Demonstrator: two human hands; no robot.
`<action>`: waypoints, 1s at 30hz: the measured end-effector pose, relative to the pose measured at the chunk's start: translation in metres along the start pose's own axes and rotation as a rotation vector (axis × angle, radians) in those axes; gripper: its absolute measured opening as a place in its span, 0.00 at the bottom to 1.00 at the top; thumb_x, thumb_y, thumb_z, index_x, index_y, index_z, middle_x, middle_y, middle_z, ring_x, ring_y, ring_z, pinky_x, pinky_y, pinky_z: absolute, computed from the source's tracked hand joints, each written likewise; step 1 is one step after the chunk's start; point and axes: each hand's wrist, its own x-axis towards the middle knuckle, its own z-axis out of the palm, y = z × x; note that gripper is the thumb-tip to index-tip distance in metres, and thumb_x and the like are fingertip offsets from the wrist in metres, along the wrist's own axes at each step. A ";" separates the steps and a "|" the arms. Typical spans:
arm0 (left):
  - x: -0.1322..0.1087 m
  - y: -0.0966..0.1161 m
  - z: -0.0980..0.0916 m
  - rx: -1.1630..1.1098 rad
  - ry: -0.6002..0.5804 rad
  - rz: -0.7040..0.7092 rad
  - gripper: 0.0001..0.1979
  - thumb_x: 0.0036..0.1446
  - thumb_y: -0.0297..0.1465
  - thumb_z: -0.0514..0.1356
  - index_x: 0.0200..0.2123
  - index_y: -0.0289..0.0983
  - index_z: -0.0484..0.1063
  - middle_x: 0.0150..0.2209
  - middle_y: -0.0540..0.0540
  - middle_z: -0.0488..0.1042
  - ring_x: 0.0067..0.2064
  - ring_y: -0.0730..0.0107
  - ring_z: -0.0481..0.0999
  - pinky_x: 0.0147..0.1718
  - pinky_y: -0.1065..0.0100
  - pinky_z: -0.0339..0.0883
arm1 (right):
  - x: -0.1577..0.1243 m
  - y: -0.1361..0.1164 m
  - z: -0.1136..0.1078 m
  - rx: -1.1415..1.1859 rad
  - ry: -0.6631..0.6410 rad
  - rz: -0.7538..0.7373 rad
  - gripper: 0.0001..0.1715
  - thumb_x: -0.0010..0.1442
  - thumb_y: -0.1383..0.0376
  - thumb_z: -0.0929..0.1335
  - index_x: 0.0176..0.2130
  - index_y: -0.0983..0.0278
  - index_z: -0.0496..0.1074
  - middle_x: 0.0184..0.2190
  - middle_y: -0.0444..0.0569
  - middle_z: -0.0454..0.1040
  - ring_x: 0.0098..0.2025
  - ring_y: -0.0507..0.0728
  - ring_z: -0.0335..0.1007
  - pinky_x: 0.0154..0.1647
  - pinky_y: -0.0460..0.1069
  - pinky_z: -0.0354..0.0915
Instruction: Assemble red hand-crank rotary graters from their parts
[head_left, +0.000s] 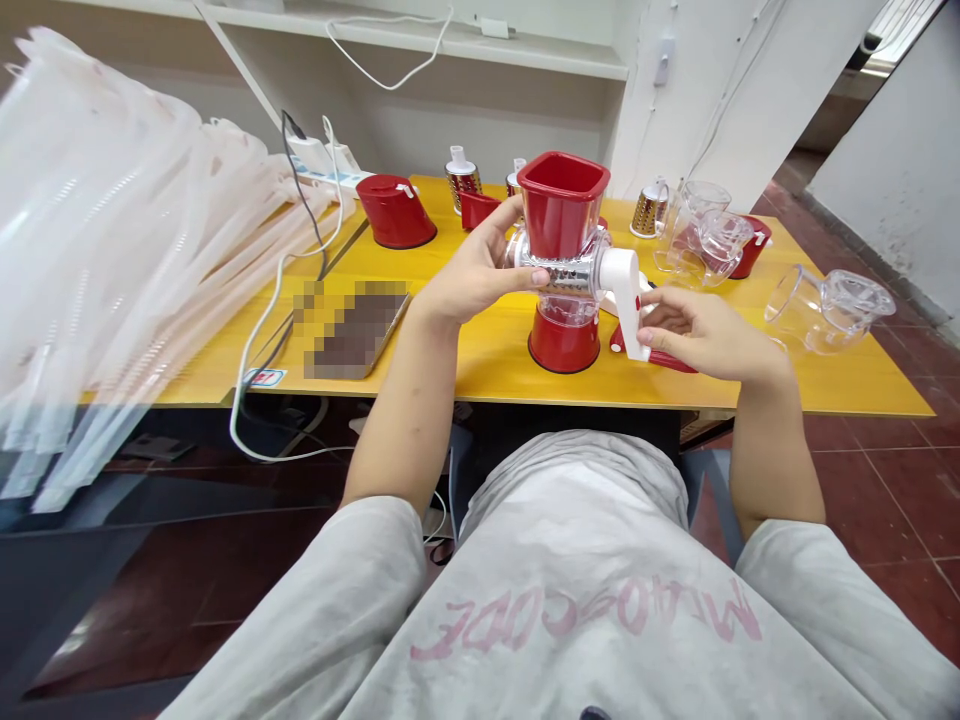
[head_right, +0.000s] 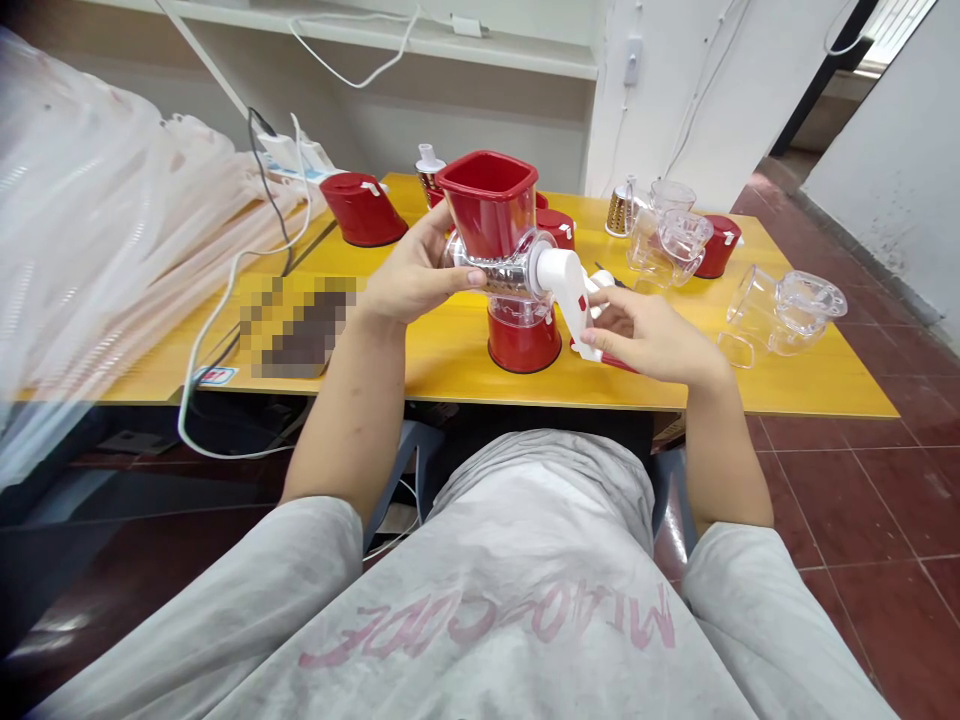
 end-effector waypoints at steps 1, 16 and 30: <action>0.000 0.003 0.001 0.006 0.002 0.006 0.57 0.52 0.68 0.90 0.78 0.58 0.77 0.67 0.41 0.91 0.68 0.31 0.95 0.64 0.36 0.95 | -0.005 -0.004 -0.002 -0.128 -0.043 0.033 0.22 0.75 0.45 0.81 0.56 0.57 0.86 0.51 0.54 0.94 0.49 0.65 0.91 0.54 0.59 0.83; -0.009 0.027 -0.010 0.132 -0.005 0.014 0.46 0.55 0.60 0.92 0.69 0.52 0.85 0.68 0.39 0.90 0.77 0.28 0.87 0.77 0.33 0.87 | -0.056 -0.057 0.009 -0.424 -0.150 -0.192 0.14 0.78 0.49 0.78 0.51 0.55 0.89 0.46 0.54 0.94 0.43 0.65 0.87 0.47 0.58 0.76; -0.004 0.011 0.004 0.076 -0.007 0.009 0.52 0.44 0.58 0.96 0.66 0.50 0.82 0.64 0.41 0.88 0.68 0.35 0.91 0.65 0.39 0.91 | -0.006 -0.018 0.019 -0.211 1.075 -0.558 0.47 0.79 0.30 0.74 0.84 0.43 0.69 0.79 0.62 0.71 0.77 0.82 0.81 0.68 0.74 0.88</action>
